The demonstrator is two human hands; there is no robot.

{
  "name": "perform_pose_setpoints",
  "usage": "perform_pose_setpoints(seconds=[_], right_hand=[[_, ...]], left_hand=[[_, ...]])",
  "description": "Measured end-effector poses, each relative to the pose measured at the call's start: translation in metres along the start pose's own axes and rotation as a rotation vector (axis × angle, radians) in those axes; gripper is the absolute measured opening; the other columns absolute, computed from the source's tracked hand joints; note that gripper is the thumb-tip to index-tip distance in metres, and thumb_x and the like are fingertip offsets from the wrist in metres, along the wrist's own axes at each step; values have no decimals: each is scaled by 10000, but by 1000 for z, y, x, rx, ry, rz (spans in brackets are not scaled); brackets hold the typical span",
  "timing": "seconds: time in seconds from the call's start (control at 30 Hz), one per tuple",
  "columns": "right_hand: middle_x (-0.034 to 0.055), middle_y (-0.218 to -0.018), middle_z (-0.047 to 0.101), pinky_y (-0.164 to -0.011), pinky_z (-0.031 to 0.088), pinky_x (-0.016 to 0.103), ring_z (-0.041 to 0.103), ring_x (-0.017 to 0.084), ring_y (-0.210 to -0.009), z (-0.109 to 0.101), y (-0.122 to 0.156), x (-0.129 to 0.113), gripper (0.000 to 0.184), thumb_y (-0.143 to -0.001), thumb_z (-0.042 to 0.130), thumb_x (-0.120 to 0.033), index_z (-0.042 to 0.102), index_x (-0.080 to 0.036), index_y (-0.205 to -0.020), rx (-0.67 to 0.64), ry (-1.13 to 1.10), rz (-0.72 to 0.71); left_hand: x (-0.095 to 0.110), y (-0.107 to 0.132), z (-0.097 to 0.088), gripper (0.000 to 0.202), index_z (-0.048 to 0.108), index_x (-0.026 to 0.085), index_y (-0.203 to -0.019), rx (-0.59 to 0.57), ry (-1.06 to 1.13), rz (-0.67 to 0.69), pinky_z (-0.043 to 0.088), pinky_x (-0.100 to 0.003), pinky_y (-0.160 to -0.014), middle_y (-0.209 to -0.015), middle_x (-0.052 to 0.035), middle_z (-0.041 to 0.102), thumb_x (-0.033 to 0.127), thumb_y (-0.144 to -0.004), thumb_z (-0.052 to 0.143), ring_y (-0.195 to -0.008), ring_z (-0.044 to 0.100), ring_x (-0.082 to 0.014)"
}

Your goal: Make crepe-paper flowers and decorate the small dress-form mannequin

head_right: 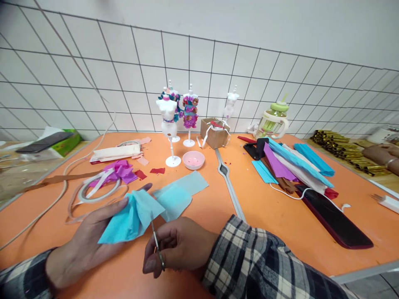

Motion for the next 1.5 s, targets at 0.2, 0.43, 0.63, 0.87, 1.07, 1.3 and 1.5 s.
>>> perform_pose_setpoints(seconds=[0.2,0.43,0.63,0.87,1.07,1.3,1.5], right_hand=[[6,-704,656,-449,404,152,523,49,-497,3,1,1,509,-648,838,-536,673,-107,-868,-66,-15,1],[29,-714,658,-472,438,148,591,74,-554,15,7,-3,547,-617,853,-550,631,-96,-825,-188,-173,-52],[9,-634,659,-388,386,151,520,49,-410,-9,8,-27,603,-600,833,-622,602,-107,-810,5,-177,-226],[10,-637,657,-405,417,161,539,59,-419,-2,7,-18,592,-609,831,-619,605,-106,-800,-99,-181,-162],[22,-650,666,-440,432,172,568,74,-446,5,9,-17,585,-636,814,-621,594,-103,-797,-188,-184,-141],[12,-612,650,-445,447,165,560,72,-425,14,11,-21,577,-652,806,-618,598,-99,-793,-289,-201,-115],[30,-720,658,-454,448,152,569,70,-503,15,14,-12,604,-652,797,-632,615,-94,-858,-328,-151,1]], left_hand=[[-9,7,0,757,576,281,-1346,-91,-135,-22,604,-356,-745,-1023,-68,764,110,-661,848,-781,742,-243],[6,6,0,899,366,403,-1480,-84,-136,91,593,-351,-802,-1237,-60,700,74,-742,761,-1039,701,-282],[21,-7,-14,624,579,245,-1270,12,-197,218,569,-294,-794,-1001,-31,727,4,-709,710,-813,686,-174],[51,-3,-33,185,698,232,-1012,222,-502,466,479,-209,-835,-956,-6,688,192,-832,699,-948,606,-173],[39,-2,-11,323,775,242,-988,107,-803,371,463,-299,-897,-1069,-58,732,312,-685,864,-1116,575,-330],[31,1,3,324,758,224,-956,-134,-730,332,525,-293,-800,-951,-63,752,436,-724,834,-921,665,-269],[22,6,8,428,683,252,-1090,-216,-589,264,548,-232,-631,-888,-46,738,350,-715,863,-771,682,-209]])
Point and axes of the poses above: each hand's wrist, its own y-axis away from the middle knuckle, its own z-axis out of the palm, x = y × z, the point moved 8 cm from there along -y, towards the middle knuckle
